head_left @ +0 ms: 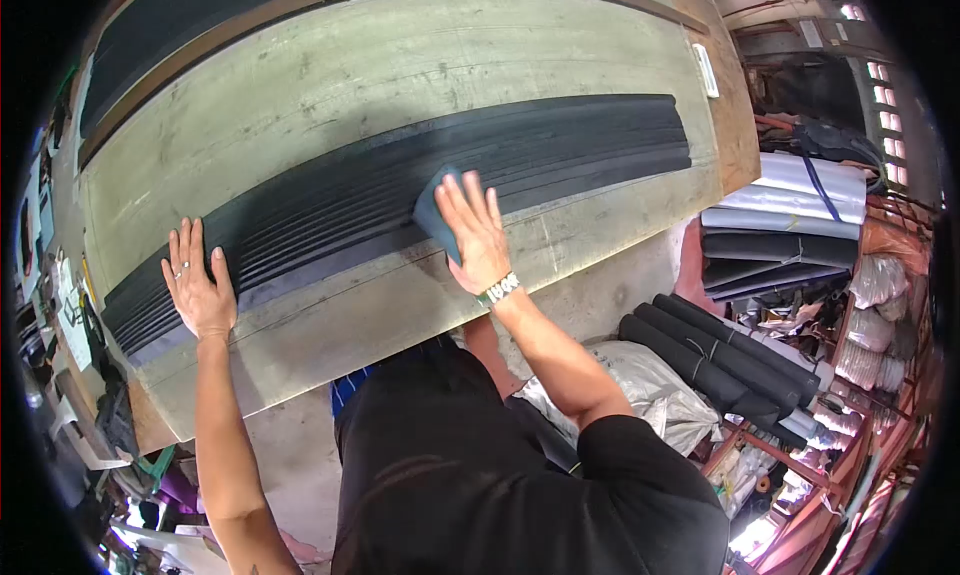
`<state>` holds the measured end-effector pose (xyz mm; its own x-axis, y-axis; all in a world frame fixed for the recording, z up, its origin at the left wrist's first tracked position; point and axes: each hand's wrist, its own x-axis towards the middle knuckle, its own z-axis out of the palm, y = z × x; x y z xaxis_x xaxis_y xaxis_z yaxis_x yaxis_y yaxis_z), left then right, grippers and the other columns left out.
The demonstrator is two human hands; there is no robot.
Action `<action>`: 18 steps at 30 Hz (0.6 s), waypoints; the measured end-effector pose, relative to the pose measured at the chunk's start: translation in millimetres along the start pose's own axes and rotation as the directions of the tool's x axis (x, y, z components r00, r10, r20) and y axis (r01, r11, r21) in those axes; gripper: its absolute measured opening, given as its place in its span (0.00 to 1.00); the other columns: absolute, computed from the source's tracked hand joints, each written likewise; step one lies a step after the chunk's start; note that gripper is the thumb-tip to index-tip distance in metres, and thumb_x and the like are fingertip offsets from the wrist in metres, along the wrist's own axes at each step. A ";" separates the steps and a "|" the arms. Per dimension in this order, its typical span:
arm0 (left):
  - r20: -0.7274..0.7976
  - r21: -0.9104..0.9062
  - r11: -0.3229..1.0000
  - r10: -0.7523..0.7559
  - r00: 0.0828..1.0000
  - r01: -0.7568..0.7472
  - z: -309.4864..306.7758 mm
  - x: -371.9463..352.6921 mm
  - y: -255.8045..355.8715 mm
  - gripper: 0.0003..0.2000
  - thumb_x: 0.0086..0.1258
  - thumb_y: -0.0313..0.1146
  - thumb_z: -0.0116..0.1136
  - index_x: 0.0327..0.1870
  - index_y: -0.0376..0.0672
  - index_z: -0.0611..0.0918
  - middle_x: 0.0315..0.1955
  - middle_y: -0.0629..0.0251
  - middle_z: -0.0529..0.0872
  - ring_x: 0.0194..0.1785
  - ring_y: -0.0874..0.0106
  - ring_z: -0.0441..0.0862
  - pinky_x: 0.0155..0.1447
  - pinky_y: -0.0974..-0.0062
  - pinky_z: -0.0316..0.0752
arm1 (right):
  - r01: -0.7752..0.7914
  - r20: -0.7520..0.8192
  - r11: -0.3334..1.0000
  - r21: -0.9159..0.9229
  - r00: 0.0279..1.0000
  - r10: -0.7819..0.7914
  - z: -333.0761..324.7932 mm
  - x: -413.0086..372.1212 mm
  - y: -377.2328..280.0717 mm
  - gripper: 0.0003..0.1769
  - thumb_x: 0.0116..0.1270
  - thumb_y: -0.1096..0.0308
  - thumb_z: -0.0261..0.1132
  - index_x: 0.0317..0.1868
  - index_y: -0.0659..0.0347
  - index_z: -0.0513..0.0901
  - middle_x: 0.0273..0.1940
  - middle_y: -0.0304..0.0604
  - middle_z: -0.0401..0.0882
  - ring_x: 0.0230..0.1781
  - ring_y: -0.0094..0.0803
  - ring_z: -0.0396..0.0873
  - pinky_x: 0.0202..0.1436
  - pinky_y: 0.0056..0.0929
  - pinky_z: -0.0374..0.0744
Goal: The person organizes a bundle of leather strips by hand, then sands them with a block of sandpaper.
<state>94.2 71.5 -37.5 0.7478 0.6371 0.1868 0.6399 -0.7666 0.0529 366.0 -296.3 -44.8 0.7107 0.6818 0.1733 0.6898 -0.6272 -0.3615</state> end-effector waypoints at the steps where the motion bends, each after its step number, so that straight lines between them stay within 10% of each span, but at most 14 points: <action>1: 0.004 0.001 1.000 0.007 1.000 -0.007 0.8 2.6 1.3 0.27 0.85 0.45 0.50 0.83 0.56 0.70 0.82 0.71 0.69 0.87 0.63 0.59 0.88 0.50 0.48 | 0.009 -0.053 0.998 -0.063 0.999 -0.012 -2.6 5.7 19.4 0.42 0.66 0.76 0.65 0.82 0.54 0.69 0.82 0.57 0.64 0.86 0.58 0.55 0.86 0.63 0.52; 3: 0.015 0.009 1.000 -0.006 1.000 0.006 0.5 0.0 0.1 0.27 0.85 0.43 0.51 0.82 0.55 0.71 0.82 0.70 0.70 0.87 0.63 0.60 0.88 0.50 0.49 | 0.042 -0.142 0.982 -0.183 0.987 -0.069 -12.4 30.0 78.0 0.37 0.67 0.79 0.64 0.78 0.55 0.75 0.79 0.56 0.70 0.84 0.55 0.61 0.84 0.61 0.58; 5: 0.003 0.002 1.000 0.002 1.000 -0.002 -5.5 0.3 4.5 0.27 0.83 0.42 0.54 0.81 0.54 0.72 0.81 0.69 0.71 0.86 0.62 0.62 0.87 0.49 0.53 | -0.369 -0.256 0.929 -0.023 0.901 0.351 -48.1 65.1 166.4 0.25 0.76 0.70 0.63 0.72 0.52 0.79 0.65 0.59 0.80 0.65 0.65 0.79 0.71 0.58 0.75; 6: -0.005 -0.007 1.000 0.004 1.000 -0.004 -6.1 1.4 4.9 0.27 0.83 0.42 0.55 0.81 0.54 0.72 0.81 0.69 0.72 0.85 0.61 0.62 0.87 0.49 0.54 | -0.328 -0.495 0.905 -0.271 0.854 0.161 -36.2 69.7 226.2 0.20 0.79 0.65 0.61 0.69 0.51 0.79 0.56 0.59 0.82 0.52 0.65 0.85 0.58 0.58 0.83; 9: -0.026 -0.008 1.000 0.001 1.000 -0.001 -6.9 0.4 4.1 0.26 0.82 0.43 0.56 0.80 0.54 0.73 0.80 0.69 0.72 0.85 0.61 0.63 0.86 0.47 0.57 | -0.608 -0.195 0.788 -0.096 0.788 0.584 -29.6 97.4 149.6 0.24 0.80 0.63 0.61 0.73 0.57 0.77 0.68 0.56 0.81 0.70 0.59 0.76 0.74 0.62 0.70; 11: -0.033 -0.012 1.000 -0.023 0.999 0.023 -6.6 0.2 4.1 0.26 0.82 0.43 0.56 0.80 0.55 0.73 0.80 0.71 0.72 0.85 0.62 0.63 0.86 0.47 0.56 | -0.091 -0.262 0.935 -0.343 0.965 -0.002 30.4 70.6 26.6 0.38 0.59 0.74 0.66 0.74 0.59 0.74 0.74 0.59 0.71 0.80 0.60 0.64 0.80 0.71 0.60; 13: -0.027 -0.013 1.000 -0.027 0.999 0.026 -5.0 -0.8 3.9 0.26 0.83 0.44 0.55 0.80 0.56 0.73 0.80 0.72 0.72 0.85 0.62 0.63 0.87 0.47 0.56 | 0.156 -0.010 0.984 -0.080 0.987 -0.157 50.0 36.7 -97.8 0.53 0.50 0.70 0.71 0.81 0.56 0.68 0.83 0.53 0.62 0.86 0.58 0.55 0.86 0.70 0.52; 18: -0.041 -0.039 0.999 -0.040 0.998 0.038 -5.5 0.2 3.0 0.25 0.82 0.44 0.56 0.78 0.55 0.75 0.80 0.69 0.73 0.85 0.62 0.64 0.86 0.48 0.56 | 0.257 0.031 0.950 -0.178 0.966 -0.256 11.4 55.9 -44.7 0.33 0.65 0.73 0.66 0.73 0.54 0.77 0.71 0.52 0.75 0.77 0.56 0.68 0.80 0.68 0.63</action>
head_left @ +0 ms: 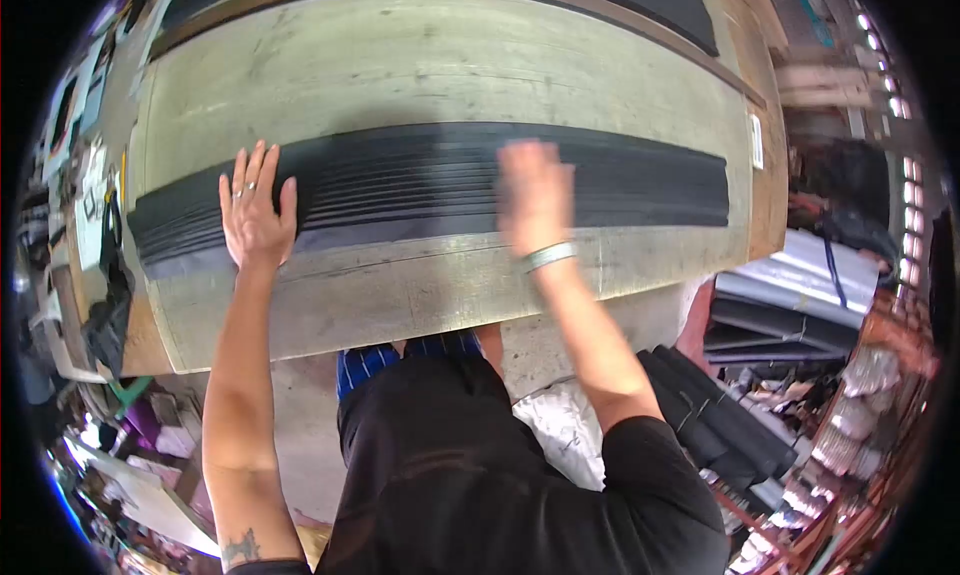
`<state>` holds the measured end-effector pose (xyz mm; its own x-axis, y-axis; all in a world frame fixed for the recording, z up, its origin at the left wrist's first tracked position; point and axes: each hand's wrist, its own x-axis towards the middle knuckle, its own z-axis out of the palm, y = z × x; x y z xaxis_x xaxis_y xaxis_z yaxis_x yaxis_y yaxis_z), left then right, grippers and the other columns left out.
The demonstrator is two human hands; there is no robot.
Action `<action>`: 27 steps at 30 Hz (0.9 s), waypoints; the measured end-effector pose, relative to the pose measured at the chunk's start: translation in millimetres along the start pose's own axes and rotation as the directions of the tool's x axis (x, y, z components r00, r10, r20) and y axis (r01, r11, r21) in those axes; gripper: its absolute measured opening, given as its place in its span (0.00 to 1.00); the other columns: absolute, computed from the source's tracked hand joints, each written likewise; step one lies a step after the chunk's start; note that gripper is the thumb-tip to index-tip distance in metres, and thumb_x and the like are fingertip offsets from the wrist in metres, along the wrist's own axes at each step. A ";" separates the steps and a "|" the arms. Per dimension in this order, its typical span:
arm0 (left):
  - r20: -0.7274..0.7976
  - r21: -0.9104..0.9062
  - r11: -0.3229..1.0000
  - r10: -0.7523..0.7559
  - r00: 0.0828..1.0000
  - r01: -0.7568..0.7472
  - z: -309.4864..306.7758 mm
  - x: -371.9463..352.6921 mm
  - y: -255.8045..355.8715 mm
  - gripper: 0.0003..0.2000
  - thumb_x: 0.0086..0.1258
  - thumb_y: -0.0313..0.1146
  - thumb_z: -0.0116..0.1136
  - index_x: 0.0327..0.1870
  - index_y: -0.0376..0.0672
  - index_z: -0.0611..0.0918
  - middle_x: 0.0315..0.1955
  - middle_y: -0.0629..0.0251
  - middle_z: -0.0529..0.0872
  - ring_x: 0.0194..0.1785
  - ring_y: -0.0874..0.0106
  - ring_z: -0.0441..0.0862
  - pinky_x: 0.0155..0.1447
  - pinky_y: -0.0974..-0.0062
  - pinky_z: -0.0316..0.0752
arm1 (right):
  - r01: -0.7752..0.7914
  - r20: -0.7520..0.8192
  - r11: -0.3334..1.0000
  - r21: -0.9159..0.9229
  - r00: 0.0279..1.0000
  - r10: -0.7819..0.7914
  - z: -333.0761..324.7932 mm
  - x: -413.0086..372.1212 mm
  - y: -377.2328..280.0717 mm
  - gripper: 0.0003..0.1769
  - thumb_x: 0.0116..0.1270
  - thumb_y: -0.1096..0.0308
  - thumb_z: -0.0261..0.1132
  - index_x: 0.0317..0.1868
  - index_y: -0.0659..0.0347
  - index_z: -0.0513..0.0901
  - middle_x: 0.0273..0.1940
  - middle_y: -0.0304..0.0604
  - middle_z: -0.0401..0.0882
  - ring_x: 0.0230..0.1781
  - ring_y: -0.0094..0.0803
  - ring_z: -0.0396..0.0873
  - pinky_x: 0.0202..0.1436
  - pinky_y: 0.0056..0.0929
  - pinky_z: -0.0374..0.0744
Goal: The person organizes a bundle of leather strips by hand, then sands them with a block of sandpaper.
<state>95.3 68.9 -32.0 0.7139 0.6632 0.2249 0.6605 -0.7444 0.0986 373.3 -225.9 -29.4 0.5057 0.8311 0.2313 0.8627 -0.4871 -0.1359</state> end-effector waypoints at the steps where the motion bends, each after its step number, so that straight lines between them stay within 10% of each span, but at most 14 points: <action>1: -0.010 -0.025 1.000 -0.005 1.000 0.004 -1.7 -1.6 1.2 0.25 0.82 0.44 0.56 0.78 0.55 0.76 0.79 0.69 0.73 0.84 0.62 0.64 0.86 0.49 0.56 | -0.199 -0.017 0.980 -0.020 0.980 0.199 -13.0 11.2 52.5 0.25 0.69 0.73 0.63 0.67 0.56 0.81 0.62 0.53 0.81 0.66 0.57 0.77 0.68 0.65 0.75; 3: 0.014 0.007 1.000 -0.008 1.000 0.008 1.0 -2.9 -0.7 0.25 0.83 0.46 0.54 0.78 0.55 0.75 0.80 0.71 0.73 0.85 0.63 0.63 0.87 0.50 0.54 | -0.416 -0.329 0.908 -0.051 0.865 0.378 2.0 -7.1 175.6 0.17 0.69 0.75 0.62 0.57 0.60 0.84 0.51 0.52 0.84 0.50 0.53 0.83 0.48 0.55 0.81; 6: 0.021 0.042 0.999 -0.017 1.000 0.016 1.0 -2.2 -0.7 0.25 0.84 0.47 0.53 0.79 0.56 0.74 0.80 0.71 0.73 0.85 0.64 0.63 0.87 0.50 0.55 | -0.489 -0.195 0.865 -0.113 0.864 0.463 0.9 22.4 142.8 0.19 0.66 0.75 0.64 0.57 0.58 0.84 0.51 0.51 0.85 0.49 0.53 0.83 0.51 0.57 0.81; 8: 0.017 0.035 0.999 -0.030 0.999 0.030 2.1 -1.1 0.1 0.25 0.84 0.48 0.52 0.79 0.57 0.74 0.80 0.73 0.72 0.85 0.65 0.61 0.88 0.51 0.54 | -0.169 -0.021 0.977 -0.128 0.986 0.168 20.7 42.6 13.5 0.38 0.55 0.69 0.72 0.70 0.58 0.78 0.69 0.54 0.76 0.72 0.55 0.73 0.78 0.66 0.67; 11: 0.011 0.018 0.999 -0.026 1.000 0.026 3.2 -2.0 0.0 0.25 0.84 0.48 0.52 0.79 0.58 0.74 0.80 0.74 0.71 0.86 0.66 0.60 0.88 0.50 0.54 | 0.082 0.214 0.965 0.250 0.967 -0.138 34.7 41.4 -128.4 0.60 0.45 0.64 0.82 0.82 0.58 0.67 0.84 0.51 0.60 0.88 0.51 0.51 0.88 0.64 0.53; 13: 0.006 -0.001 1.000 -0.018 1.000 0.018 3.7 -2.8 -1.1 0.25 0.84 0.48 0.53 0.78 0.58 0.75 0.80 0.74 0.71 0.86 0.65 0.61 0.88 0.50 0.54 | 0.217 0.119 0.938 0.270 0.959 -0.256 8.1 43.6 -105.6 0.46 0.52 0.71 0.75 0.76 0.58 0.75 0.78 0.56 0.71 0.82 0.53 0.65 0.85 0.57 0.62; 15: 0.023 0.001 1.000 -0.025 0.999 0.025 0.6 -0.8 -1.1 0.25 0.84 0.48 0.52 0.79 0.56 0.75 0.80 0.72 0.72 0.85 0.65 0.61 0.88 0.51 0.53 | -0.052 0.227 0.988 0.149 0.974 0.017 -10.6 40.0 -12.0 0.46 0.49 0.73 0.77 0.73 0.55 0.76 0.74 0.49 0.74 0.76 0.51 0.70 0.79 0.61 0.65; 18: 0.049 0.023 0.999 -0.033 0.998 0.032 -6.2 -0.5 1.7 0.25 0.84 0.47 0.52 0.79 0.53 0.75 0.80 0.70 0.73 0.85 0.64 0.62 0.88 0.52 0.53 | -0.326 0.012 0.944 -0.058 0.945 0.327 -19.3 16.6 138.1 0.26 0.64 0.73 0.67 0.64 0.54 0.82 0.60 0.48 0.84 0.62 0.52 0.79 0.69 0.61 0.72; 19: 0.052 0.032 0.999 -0.042 0.998 0.040 -5.7 -1.0 -1.9 0.26 0.84 0.48 0.52 0.79 0.54 0.75 0.80 0.70 0.72 0.85 0.64 0.62 0.88 0.52 0.53 | -0.364 -0.276 0.843 -0.396 0.923 0.269 34.9 -7.5 205.7 0.20 0.70 0.70 0.65 0.62 0.53 0.83 0.60 0.47 0.84 0.62 0.50 0.80 0.68 0.62 0.72; 21: 0.051 0.036 0.999 -0.041 0.998 0.039 -0.6 -2.1 0.6 0.26 0.84 0.49 0.51 0.79 0.55 0.74 0.81 0.71 0.70 0.86 0.64 0.61 0.88 0.52 0.53 | -0.581 0.245 0.799 -0.157 0.761 0.601 -28.7 57.9 76.0 0.22 0.72 0.67 0.65 0.66 0.53 0.83 0.63 0.49 0.84 0.67 0.49 0.79 0.74 0.64 0.69; 22: 0.056 0.048 0.998 -0.039 0.998 0.036 0.6 -2.3 -0.4 0.26 0.84 0.49 0.50 0.80 0.55 0.73 0.82 0.71 0.70 0.86 0.64 0.60 0.88 0.51 0.53 | -0.411 0.299 0.912 -0.015 0.868 0.396 -7.2 61.5 27.6 0.31 0.67 0.65 0.68 0.72 0.57 0.79 0.71 0.55 0.78 0.75 0.52 0.73 0.80 0.65 0.64; 23: 0.044 0.043 0.999 -0.030 0.999 0.028 2.3 -2.9 -0.9 0.26 0.84 0.50 0.50 0.80 0.55 0.73 0.82 0.71 0.70 0.86 0.64 0.60 0.88 0.51 0.52 | -0.080 0.026 0.997 -0.019 0.996 0.080 23.3 53.5 -33.1 0.24 0.71 0.65 0.67 0.67 0.60 0.81 0.70 0.58 0.78 0.73 0.56 0.74 0.78 0.68 0.66; 27: 0.019 0.031 0.999 -0.017 1.000 0.016 1.0 -3.2 1.3 0.27 0.85 0.50 0.49 0.81 0.54 0.72 0.82 0.69 0.69 0.86 0.64 0.60 0.88 0.51 0.51 | 0.227 0.190 0.906 0.357 0.932 -0.308 16.0 60.0 -180.1 0.50 0.50 0.68 0.78 0.78 0.58 0.73 0.80 0.53 0.67 0.85 0.50 0.60 0.86 0.61 0.58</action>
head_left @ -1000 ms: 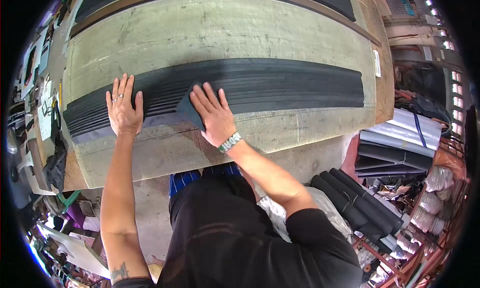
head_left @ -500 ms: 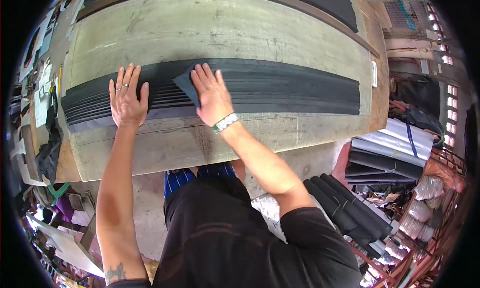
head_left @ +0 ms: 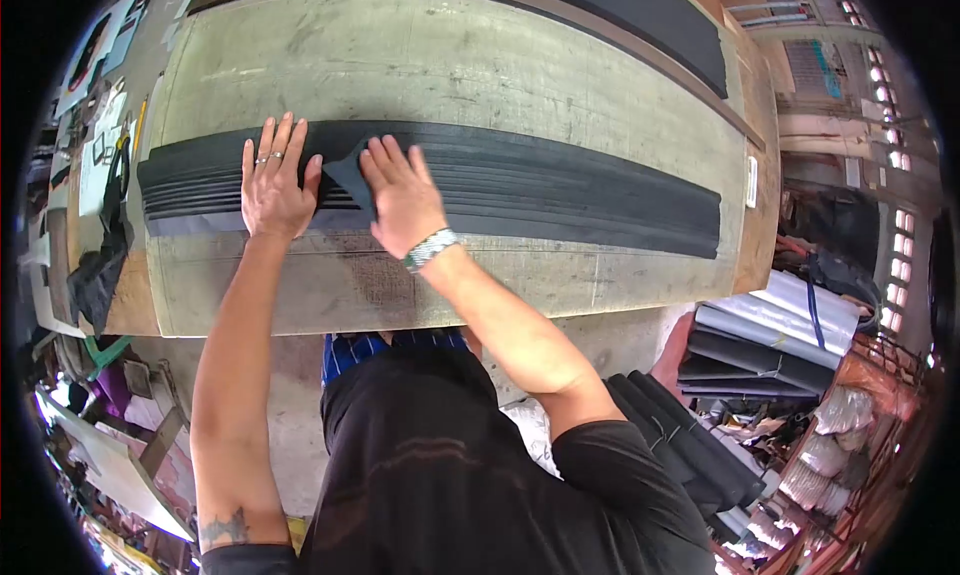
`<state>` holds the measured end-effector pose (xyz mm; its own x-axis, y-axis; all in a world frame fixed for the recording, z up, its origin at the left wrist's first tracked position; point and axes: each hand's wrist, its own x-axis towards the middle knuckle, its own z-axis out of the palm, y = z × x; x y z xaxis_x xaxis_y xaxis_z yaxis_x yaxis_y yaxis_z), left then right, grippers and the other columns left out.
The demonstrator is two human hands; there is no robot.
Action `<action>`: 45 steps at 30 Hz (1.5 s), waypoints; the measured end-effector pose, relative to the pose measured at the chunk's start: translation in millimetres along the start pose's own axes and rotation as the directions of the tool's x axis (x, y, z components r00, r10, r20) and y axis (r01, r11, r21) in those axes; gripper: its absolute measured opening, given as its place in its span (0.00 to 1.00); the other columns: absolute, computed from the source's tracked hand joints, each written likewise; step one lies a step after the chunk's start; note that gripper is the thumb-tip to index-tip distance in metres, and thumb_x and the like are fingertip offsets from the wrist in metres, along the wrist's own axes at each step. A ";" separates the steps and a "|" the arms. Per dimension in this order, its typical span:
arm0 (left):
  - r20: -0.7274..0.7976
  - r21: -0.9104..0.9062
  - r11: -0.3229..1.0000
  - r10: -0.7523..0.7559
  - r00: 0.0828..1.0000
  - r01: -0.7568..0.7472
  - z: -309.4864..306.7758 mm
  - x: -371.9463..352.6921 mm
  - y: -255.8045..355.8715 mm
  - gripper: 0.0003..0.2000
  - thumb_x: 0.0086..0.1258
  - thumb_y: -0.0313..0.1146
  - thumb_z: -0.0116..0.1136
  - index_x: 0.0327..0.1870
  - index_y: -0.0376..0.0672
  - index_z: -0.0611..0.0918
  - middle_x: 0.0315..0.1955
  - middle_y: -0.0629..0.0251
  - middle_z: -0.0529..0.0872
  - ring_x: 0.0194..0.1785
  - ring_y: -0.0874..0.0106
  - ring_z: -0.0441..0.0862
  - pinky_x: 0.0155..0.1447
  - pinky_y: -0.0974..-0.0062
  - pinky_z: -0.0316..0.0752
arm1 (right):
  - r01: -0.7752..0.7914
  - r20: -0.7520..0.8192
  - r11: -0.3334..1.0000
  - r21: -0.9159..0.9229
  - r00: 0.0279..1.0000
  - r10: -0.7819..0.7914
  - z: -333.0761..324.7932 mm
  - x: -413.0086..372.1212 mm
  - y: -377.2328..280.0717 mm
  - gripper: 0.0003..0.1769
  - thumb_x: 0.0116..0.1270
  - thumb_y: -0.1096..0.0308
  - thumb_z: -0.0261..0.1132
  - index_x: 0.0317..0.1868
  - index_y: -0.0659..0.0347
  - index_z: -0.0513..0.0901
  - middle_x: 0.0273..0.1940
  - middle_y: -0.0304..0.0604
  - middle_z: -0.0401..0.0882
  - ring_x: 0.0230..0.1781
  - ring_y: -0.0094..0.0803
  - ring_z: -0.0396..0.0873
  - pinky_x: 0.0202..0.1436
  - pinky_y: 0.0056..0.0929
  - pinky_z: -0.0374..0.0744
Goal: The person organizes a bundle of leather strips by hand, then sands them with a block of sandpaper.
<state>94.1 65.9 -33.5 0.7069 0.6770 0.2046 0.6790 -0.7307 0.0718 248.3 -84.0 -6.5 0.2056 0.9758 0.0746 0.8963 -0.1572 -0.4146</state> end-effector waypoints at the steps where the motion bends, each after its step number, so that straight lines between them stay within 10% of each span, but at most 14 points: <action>1: 0.010 -0.001 1.000 -0.004 1.000 0.004 0.3 -1.2 -0.5 0.27 0.85 0.50 0.49 0.81 0.54 0.72 0.82 0.69 0.69 0.86 0.65 0.60 0.88 0.52 0.51 | 0.018 0.095 1.000 -0.023 0.995 -0.016 -21.0 -13.6 21.7 0.54 0.49 0.69 0.79 0.81 0.56 0.70 0.82 0.51 0.65 0.85 0.48 0.60 0.87 0.60 0.56; 5: 0.043 -0.035 0.999 -0.040 0.998 0.041 -9.2 0.3 1.6 0.27 0.84 0.47 0.52 0.80 0.52 0.73 0.81 0.68 0.70 0.86 0.64 0.61 0.88 0.53 0.53 | -0.311 -0.122 0.903 -0.296 0.950 0.287 -87.7 -91.9 186.0 0.26 0.62 0.75 0.69 0.63 0.60 0.82 0.63 0.50 0.83 0.66 0.53 0.78 0.63 0.61 0.75; 9: 0.049 -0.037 0.998 -0.050 0.998 0.052 -9.9 -3.4 0.8 0.27 0.83 0.46 0.53 0.80 0.52 0.73 0.81 0.67 0.70 0.85 0.64 0.62 0.88 0.53 0.54 | -0.590 -0.166 0.806 -0.046 0.800 0.576 -77.7 -88.1 182.1 0.18 0.69 0.72 0.65 0.59 0.61 0.85 0.62 0.53 0.84 0.64 0.55 0.80 0.61 0.65 0.77; 14: 0.037 0.022 0.999 -0.028 0.999 0.027 -3.9 0.5 -0.8 0.27 0.84 0.51 0.51 0.80 0.54 0.73 0.82 0.69 0.69 0.86 0.65 0.61 0.88 0.54 0.53 | -0.013 0.109 0.996 -0.092 0.994 0.023 -16.2 -21.4 32.2 0.51 0.53 0.59 0.80 0.79 0.60 0.72 0.81 0.52 0.67 0.86 0.50 0.57 0.89 0.60 0.49; 18: 0.023 0.038 0.999 -0.010 1.000 0.009 2.2 1.0 -2.9 0.27 0.85 0.49 0.50 0.81 0.55 0.72 0.82 0.68 0.69 0.86 0.64 0.61 0.88 0.53 0.55 | -0.185 0.061 0.918 -0.351 0.974 0.220 -98.4 -99.4 153.0 0.50 0.43 0.67 0.83 0.73 0.54 0.76 0.75 0.45 0.74 0.79 0.49 0.68 0.83 0.61 0.61; 22: 0.048 0.055 0.998 -0.015 0.999 0.012 -1.0 1.2 -4.1 0.27 0.85 0.47 0.51 0.82 0.56 0.70 0.83 0.71 0.68 0.86 0.65 0.60 0.88 0.53 0.54 | -0.664 -0.271 0.497 -0.558 0.712 0.647 -130.1 -203.4 357.3 0.32 0.65 0.63 0.71 0.70 0.54 0.80 0.69 0.51 0.80 0.74 0.45 0.74 0.80 0.57 0.67; 24: 0.042 0.061 0.998 -0.020 0.999 0.017 2.9 -0.2 -4.3 0.27 0.85 0.46 0.52 0.82 0.56 0.70 0.83 0.72 0.68 0.86 0.65 0.60 0.88 0.53 0.55 | -0.749 0.006 0.513 -0.419 0.563 0.826 -149.2 -149.9 293.1 0.32 0.65 0.62 0.70 0.71 0.55 0.79 0.71 0.53 0.78 0.76 0.46 0.73 0.79 0.57 0.67; 27: -0.009 0.043 0.999 0.018 1.000 -0.018 3.6 -1.8 -3.2 0.26 0.85 0.48 0.51 0.81 0.54 0.72 0.81 0.68 0.71 0.85 0.63 0.63 0.87 0.53 0.56 | -0.321 -0.134 0.859 -0.399 0.947 0.292 -71.3 -107.9 169.7 0.42 0.53 0.68 0.74 0.72 0.65 0.76 0.75 0.56 0.73 0.80 0.55 0.67 0.83 0.60 0.63; 29: -0.029 0.054 0.998 0.020 0.999 -0.018 4.3 1.4 -1.3 0.26 0.83 0.47 0.53 0.79 0.52 0.74 0.80 0.67 0.73 0.85 0.64 0.64 0.87 0.54 0.57 | -0.150 -0.057 0.979 -0.141 0.988 0.144 -55.0 -94.3 121.0 0.47 0.45 0.75 0.76 0.72 0.62 0.77 0.75 0.54 0.74 0.80 0.55 0.66 0.83 0.61 0.62; 32: -0.019 0.043 0.999 0.021 1.000 -0.020 0.8 2.3 -0.4 0.26 0.83 0.46 0.54 0.79 0.51 0.75 0.80 0.67 0.73 0.85 0.64 0.64 0.86 0.54 0.57 | -0.284 -0.100 0.885 -0.369 0.959 0.266 -109.6 -122.7 180.3 0.43 0.48 0.75 0.75 0.70 0.58 0.79 0.72 0.53 0.77 0.76 0.54 0.71 0.81 0.60 0.65; 37: 0.029 0.034 0.999 -0.006 1.000 0.005 -5.3 2.2 1.2 0.26 0.84 0.46 0.53 0.80 0.52 0.74 0.81 0.66 0.71 0.85 0.64 0.62 0.88 0.54 0.54 | -0.828 -0.532 0.378 -0.414 0.557 0.638 -113.5 -221.8 387.5 0.17 0.79 0.60 0.58 0.60 0.59 0.83 0.59 0.49 0.86 0.64 0.46 0.82 0.65 0.61 0.75; 38: 0.028 0.026 1.000 -0.011 1.000 0.010 -3.5 2.4 0.4 0.26 0.84 0.46 0.53 0.80 0.52 0.74 0.81 0.67 0.71 0.85 0.64 0.62 0.88 0.54 0.54 | -0.817 -0.472 0.574 -0.045 0.524 0.709 -96.7 -199.6 367.2 0.21 0.82 0.55 0.55 0.61 0.60 0.82 0.60 0.51 0.86 0.66 0.48 0.80 0.68 0.64 0.73; 41: -0.001 0.032 0.999 -0.006 1.000 0.006 4.0 -0.2 -3.7 0.26 0.84 0.49 0.51 0.79 0.54 0.74 0.81 0.69 0.71 0.86 0.64 0.62 0.87 0.51 0.56 | -0.513 -0.349 0.820 -0.255 0.839 0.417 -43.1 -69.2 133.4 0.27 0.64 0.71 0.68 0.65 0.60 0.82 0.64 0.56 0.82 0.73 0.55 0.74 0.73 0.69 0.70; 45: -0.013 0.036 0.999 0.009 1.000 -0.009 9.6 -0.2 -7.8 0.27 0.83 0.48 0.50 0.80 0.55 0.73 0.81 0.69 0.71 0.85 0.64 0.62 0.87 0.51 0.55 | -0.152 -0.103 0.983 0.105 0.981 0.162 15.1 -24.8 -13.8 0.47 0.53 0.72 0.71 0.78 0.57 0.73 0.82 0.52 0.65 0.85 0.56 0.59 0.86 0.68 0.52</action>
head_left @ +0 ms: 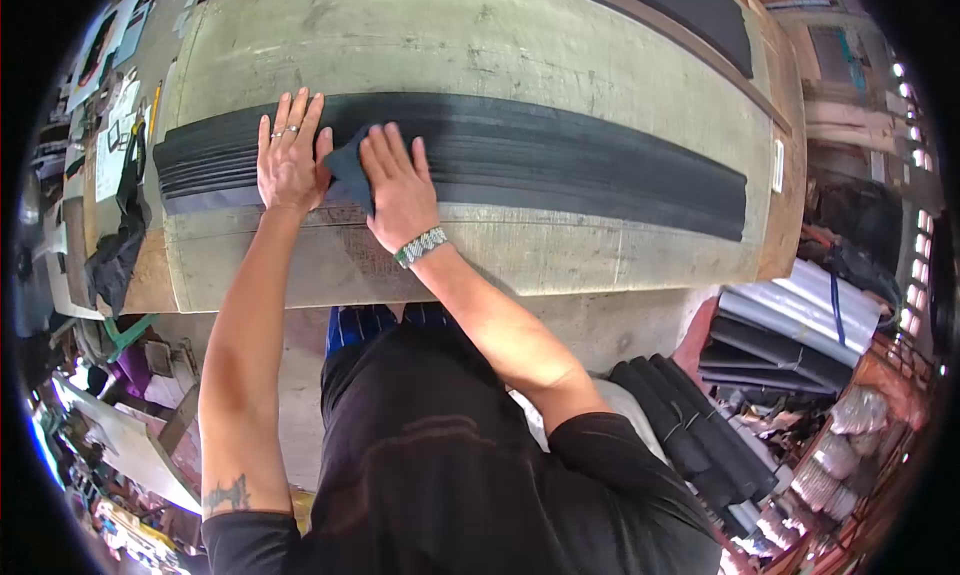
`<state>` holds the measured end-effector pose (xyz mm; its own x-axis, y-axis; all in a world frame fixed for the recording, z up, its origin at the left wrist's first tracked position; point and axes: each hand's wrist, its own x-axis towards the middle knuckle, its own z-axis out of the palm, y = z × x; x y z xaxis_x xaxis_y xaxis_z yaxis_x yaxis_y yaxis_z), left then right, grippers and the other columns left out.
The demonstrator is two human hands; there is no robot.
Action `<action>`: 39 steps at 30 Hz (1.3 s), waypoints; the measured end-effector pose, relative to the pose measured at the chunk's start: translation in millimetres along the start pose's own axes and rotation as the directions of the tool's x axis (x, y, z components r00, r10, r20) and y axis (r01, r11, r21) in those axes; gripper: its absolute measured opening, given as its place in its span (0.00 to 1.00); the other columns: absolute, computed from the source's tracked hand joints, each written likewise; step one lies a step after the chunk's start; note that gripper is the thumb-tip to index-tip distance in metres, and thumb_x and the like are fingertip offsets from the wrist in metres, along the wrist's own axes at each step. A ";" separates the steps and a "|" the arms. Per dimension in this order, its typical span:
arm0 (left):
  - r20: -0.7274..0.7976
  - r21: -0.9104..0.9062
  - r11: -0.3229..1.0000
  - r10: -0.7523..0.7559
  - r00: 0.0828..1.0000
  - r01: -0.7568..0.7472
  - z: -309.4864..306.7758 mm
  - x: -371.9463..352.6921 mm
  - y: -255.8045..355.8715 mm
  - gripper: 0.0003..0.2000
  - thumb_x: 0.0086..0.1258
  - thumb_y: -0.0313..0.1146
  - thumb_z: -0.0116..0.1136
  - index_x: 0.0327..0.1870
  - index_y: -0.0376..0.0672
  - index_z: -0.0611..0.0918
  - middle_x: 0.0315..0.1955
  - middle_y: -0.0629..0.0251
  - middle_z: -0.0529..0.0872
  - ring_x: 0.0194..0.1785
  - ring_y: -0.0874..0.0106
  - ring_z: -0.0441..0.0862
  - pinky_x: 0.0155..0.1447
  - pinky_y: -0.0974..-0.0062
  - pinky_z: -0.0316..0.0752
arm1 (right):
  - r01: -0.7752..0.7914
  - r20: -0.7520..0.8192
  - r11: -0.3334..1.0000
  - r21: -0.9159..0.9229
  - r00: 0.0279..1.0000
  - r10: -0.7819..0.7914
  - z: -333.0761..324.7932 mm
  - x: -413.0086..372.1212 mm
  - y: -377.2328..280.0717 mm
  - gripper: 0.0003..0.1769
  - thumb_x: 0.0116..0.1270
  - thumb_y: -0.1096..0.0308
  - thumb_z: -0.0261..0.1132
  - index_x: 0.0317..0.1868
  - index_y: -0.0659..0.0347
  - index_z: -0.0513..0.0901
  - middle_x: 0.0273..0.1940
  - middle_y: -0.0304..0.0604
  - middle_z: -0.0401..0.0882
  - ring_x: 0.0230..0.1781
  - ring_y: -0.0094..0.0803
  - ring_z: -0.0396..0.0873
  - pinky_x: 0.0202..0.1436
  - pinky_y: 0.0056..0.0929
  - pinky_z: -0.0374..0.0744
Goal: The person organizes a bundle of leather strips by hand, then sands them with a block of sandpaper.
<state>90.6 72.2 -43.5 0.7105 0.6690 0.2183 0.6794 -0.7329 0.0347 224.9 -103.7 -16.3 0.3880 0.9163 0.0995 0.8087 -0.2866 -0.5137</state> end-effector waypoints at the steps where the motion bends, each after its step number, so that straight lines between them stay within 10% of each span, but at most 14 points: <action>1: 0.005 -0.001 1.000 0.012 1.000 -0.012 0.1 0.5 -0.9 0.27 0.83 0.47 0.50 0.80 0.55 0.73 0.81 0.69 0.71 0.85 0.64 0.63 0.87 0.50 0.55 | 0.013 0.044 0.999 -0.045 0.999 -0.011 -6.2 -10.0 4.3 0.48 0.53 0.72 0.71 0.79 0.57 0.72 0.83 0.51 0.63 0.85 0.56 0.57 0.86 0.68 0.51; 5: 0.039 -0.023 1.000 0.000 0.999 0.001 -7.4 -0.2 3.1 0.26 0.83 0.46 0.50 0.80 0.53 0.74 0.81 0.66 0.71 0.85 0.61 0.63 0.87 0.49 0.55 | -0.280 -0.374 0.906 -0.317 0.915 0.152 -61.4 -77.5 177.7 0.39 0.67 0.74 0.64 0.80 0.52 0.72 0.80 0.48 0.71 0.83 0.53 0.65 0.82 0.67 0.58; 7: 0.043 -0.031 0.999 0.007 0.999 -0.006 -13.1 2.2 4.9 0.26 0.83 0.46 0.49 0.79 0.52 0.74 0.81 0.64 0.71 0.85 0.60 0.62 0.86 0.48 0.55 | -0.518 -0.602 0.772 -0.369 0.766 0.227 -109.2 -111.6 238.4 0.22 0.70 0.72 0.62 0.64 0.58 0.83 0.62 0.54 0.82 0.62 0.55 0.77 0.65 0.62 0.71; 10: 0.015 -0.055 0.998 0.002 1.000 -0.001 -4.8 -0.3 2.0 0.26 0.83 0.46 0.48 0.80 0.52 0.73 0.81 0.64 0.71 0.86 0.60 0.61 0.87 0.48 0.52 | -0.732 -0.581 0.639 -0.236 0.633 0.511 -105.3 -94.5 233.5 0.17 0.73 0.69 0.61 0.60 0.57 0.82 0.60 0.54 0.82 0.63 0.55 0.77 0.66 0.60 0.71; 15: 0.123 -0.066 0.997 -0.024 0.992 0.032 -9.2 4.2 5.6 0.29 0.84 0.49 0.44 0.83 0.52 0.70 0.84 0.65 0.65 0.88 0.62 0.55 0.89 0.51 0.44 | -0.127 -0.140 0.989 -0.078 0.983 0.115 25.1 -37.1 -15.4 0.48 0.55 0.73 0.68 0.81 0.54 0.68 0.84 0.52 0.60 0.88 0.56 0.49 0.86 0.72 0.46; 18: 0.103 -0.059 0.998 -0.001 0.995 0.007 -3.1 1.4 3.2 0.29 0.85 0.49 0.43 0.83 0.51 0.69 0.85 0.64 0.64 0.89 0.62 0.53 0.90 0.51 0.43 | -0.184 -0.085 0.976 -0.119 0.981 0.175 16.6 -67.5 -0.3 0.50 0.55 0.68 0.72 0.81 0.57 0.67 0.84 0.52 0.59 0.89 0.55 0.48 0.87 0.70 0.45; 22: 0.099 -0.016 1.000 0.006 0.995 -0.005 -4.8 1.1 3.9 0.29 0.85 0.48 0.43 0.83 0.51 0.69 0.84 0.64 0.65 0.88 0.61 0.54 0.89 0.51 0.45 | -0.689 -0.659 0.709 -0.150 0.605 0.447 -60.3 -125.2 187.9 0.33 0.72 0.74 0.57 0.79 0.56 0.70 0.82 0.54 0.66 0.85 0.58 0.58 0.85 0.68 0.50; 26: 0.118 -0.031 1.000 0.005 0.993 -0.002 -12.1 2.3 6.5 0.29 0.85 0.49 0.43 0.83 0.51 0.69 0.84 0.63 0.65 0.88 0.61 0.55 0.89 0.51 0.45 | -0.916 -0.526 0.388 0.107 0.279 0.803 -116.6 -133.2 257.1 0.28 0.74 0.69 0.57 0.74 0.60 0.73 0.74 0.54 0.74 0.78 0.56 0.68 0.80 0.61 0.62; 27: 0.105 0.003 1.000 0.006 0.994 -0.007 -8.5 1.4 6.2 0.28 0.86 0.48 0.42 0.83 0.50 0.69 0.84 0.63 0.66 0.88 0.61 0.55 0.89 0.52 0.46 | -0.772 -0.648 0.630 0.085 0.438 0.623 -80.1 -126.9 261.8 0.29 0.70 0.69 0.59 0.72 0.61 0.74 0.72 0.53 0.76 0.73 0.55 0.72 0.76 0.60 0.65; 29: 0.091 0.002 1.000 0.027 0.995 -0.027 -2.4 1.9 1.4 0.28 0.86 0.47 0.42 0.83 0.48 0.70 0.84 0.64 0.66 0.88 0.62 0.56 0.89 0.54 0.45 | -0.664 -0.519 0.708 -0.241 0.704 0.484 -62.6 -87.3 139.8 0.38 0.57 0.75 0.64 0.72 0.62 0.73 0.77 0.59 0.69 0.83 0.59 0.59 0.85 0.65 0.55; 33: 0.085 -0.010 0.999 0.033 0.996 -0.032 -0.7 1.3 0.2 0.28 0.86 0.46 0.42 0.83 0.48 0.70 0.84 0.64 0.66 0.88 0.62 0.55 0.89 0.54 0.43 | -0.139 -0.062 0.986 0.090 0.988 0.145 -12.0 -99.9 14.6 0.44 0.59 0.79 0.66 0.79 0.56 0.68 0.84 0.50 0.59 0.88 0.53 0.53 0.88 0.64 0.51; 35: 0.067 -0.012 0.999 0.045 0.997 -0.044 3.4 3.6 2.4 0.27 0.86 0.46 0.42 0.82 0.48 0.71 0.83 0.63 0.67 0.88 0.61 0.57 0.89 0.53 0.46 | -0.200 -0.060 0.969 0.144 0.976 0.210 -41.6 -109.6 49.2 0.47 0.56 0.75 0.70 0.79 0.55 0.68 0.84 0.50 0.59 0.88 0.55 0.52 0.87 0.65 0.51; 37: 0.052 0.000 0.999 0.036 0.998 -0.036 0.6 -2.0 -3.7 0.27 0.86 0.46 0.44 0.81 0.48 0.72 0.82 0.61 0.70 0.86 0.59 0.61 0.88 0.52 0.50 | -0.379 -0.387 0.897 -0.229 0.881 0.273 -84.4 -122.8 133.7 0.43 0.50 0.69 0.76 0.71 0.57 0.75 0.73 0.52 0.68 0.83 0.60 0.58 0.81 0.66 0.61; 39: 0.055 -0.031 0.999 0.019 0.998 -0.018 -26.2 0.8 24.8 0.26 0.81 0.48 0.55 0.74 0.48 0.79 0.73 0.56 0.80 0.77 0.54 0.73 0.83 0.48 0.60 | -0.540 -0.505 0.803 -0.252 0.781 0.367 -135.6 -146.4 240.7 0.34 0.64 0.70 0.68 0.72 0.59 0.75 0.72 0.55 0.72 0.76 0.54 0.67 0.80 0.58 0.65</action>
<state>103.3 51.3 -16.9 0.7325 0.6606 0.1649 0.6609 -0.7480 0.0610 422.7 -344.8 -39.1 0.8232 0.4695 0.3192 0.5513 -0.7954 -0.2519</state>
